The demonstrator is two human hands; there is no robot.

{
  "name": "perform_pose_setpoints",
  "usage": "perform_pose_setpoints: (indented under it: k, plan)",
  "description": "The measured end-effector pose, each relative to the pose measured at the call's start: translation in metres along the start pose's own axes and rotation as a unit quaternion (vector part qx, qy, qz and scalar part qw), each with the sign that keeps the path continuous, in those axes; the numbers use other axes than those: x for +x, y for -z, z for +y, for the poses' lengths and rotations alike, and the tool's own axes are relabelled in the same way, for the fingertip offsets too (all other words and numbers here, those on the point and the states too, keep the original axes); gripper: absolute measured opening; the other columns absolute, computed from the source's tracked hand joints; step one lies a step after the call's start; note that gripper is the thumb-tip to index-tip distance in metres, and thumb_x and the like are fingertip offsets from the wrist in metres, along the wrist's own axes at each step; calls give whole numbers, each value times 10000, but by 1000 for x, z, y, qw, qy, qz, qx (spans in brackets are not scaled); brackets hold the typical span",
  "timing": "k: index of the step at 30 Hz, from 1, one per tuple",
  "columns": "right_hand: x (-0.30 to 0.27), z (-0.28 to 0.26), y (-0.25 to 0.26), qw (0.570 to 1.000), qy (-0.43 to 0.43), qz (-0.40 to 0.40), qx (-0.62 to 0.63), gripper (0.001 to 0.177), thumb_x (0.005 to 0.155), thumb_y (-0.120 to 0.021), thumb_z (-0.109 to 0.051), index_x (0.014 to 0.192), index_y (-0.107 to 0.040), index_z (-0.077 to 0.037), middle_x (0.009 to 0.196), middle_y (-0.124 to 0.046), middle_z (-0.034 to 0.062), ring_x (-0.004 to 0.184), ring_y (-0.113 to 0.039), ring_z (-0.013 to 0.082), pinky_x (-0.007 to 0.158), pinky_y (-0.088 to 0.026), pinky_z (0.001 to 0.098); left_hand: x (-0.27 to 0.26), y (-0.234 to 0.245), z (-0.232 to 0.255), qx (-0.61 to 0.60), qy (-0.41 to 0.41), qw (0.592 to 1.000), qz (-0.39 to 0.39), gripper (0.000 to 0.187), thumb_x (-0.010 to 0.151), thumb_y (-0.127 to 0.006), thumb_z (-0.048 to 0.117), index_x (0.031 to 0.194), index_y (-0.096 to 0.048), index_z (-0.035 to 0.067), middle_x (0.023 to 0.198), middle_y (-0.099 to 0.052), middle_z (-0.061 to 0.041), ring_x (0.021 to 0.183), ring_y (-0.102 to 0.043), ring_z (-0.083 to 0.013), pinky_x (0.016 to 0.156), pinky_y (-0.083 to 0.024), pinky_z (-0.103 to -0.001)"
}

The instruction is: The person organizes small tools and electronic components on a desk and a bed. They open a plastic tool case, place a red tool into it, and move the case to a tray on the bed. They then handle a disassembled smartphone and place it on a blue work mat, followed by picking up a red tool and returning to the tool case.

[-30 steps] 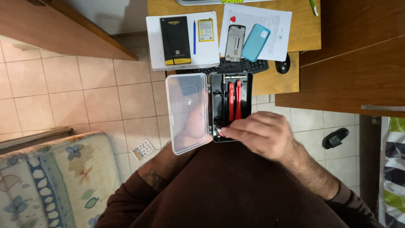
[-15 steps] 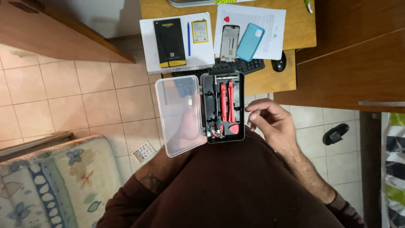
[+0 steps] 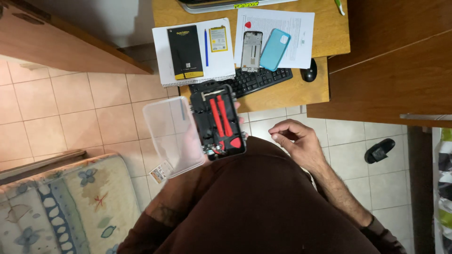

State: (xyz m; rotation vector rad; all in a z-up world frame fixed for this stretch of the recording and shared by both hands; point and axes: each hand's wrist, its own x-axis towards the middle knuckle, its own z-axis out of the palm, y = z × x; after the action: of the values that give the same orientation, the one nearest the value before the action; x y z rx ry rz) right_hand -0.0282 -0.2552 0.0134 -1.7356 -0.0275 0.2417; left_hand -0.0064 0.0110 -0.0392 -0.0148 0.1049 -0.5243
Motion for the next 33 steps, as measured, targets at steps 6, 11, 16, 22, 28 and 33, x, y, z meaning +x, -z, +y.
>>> perform_pose_setpoints:
  k: [6,11,16,22,28,33]
  plan:
    - [9,38,24,997,-40,14,-57,141,871,-781,12,1012,-776,-1,808,-678,154,716,-633,167,603,-561,287,-10,72,15,-41,51,997,-37,874,933,-676,484,1643,-276,169,1708,-211,-149,1499,-183,-594,1033,-202,-848]
    - [51,64,33,985,-23,7,-169,151,855,-816,-20,1003,-794,-30,882,-733,211,779,-700,308,658,-574,384,-25,49,5,-8,14,999,-37,900,930,-700,485,1651,-246,194,1720,-185,-106,1522,-189,-527,1057,-266,-787]
    - [133,91,32,969,-2,46,-242,144,866,-826,-50,1006,-800,-73,852,-710,200,770,-702,329,669,-595,379,-21,40,34,-46,47,998,-26,923,907,-754,394,1647,-257,153,1696,-228,-167,1496,-190,-572,1005,-257,-839]
    - [251,141,31,937,17,116,-330,127,918,-831,-218,1042,-804,-210,952,-732,41,793,-721,211,688,-592,343,10,20,80,-113,76,990,-37,823,932,-699,295,1624,-298,104,1687,-255,-160,1476,-220,-602,1031,-277,-829]
    - [349,199,19,890,-56,155,-425,77,896,-785,-343,965,-771,-312,913,-737,-36,822,-744,220,766,-618,418,35,-19,109,32,53,997,53,752,962,-576,415,1564,-386,8,1426,-511,-212,1280,-488,-458,1033,-425,-657]
    - [389,199,3,852,-15,108,-512,118,880,-788,-292,994,-757,-292,911,-734,-62,892,-751,211,800,-614,396,55,-11,124,43,31,851,522,362,887,-631,436,1169,-743,238,1161,-769,-58,1102,-710,-336,925,-535,-555]
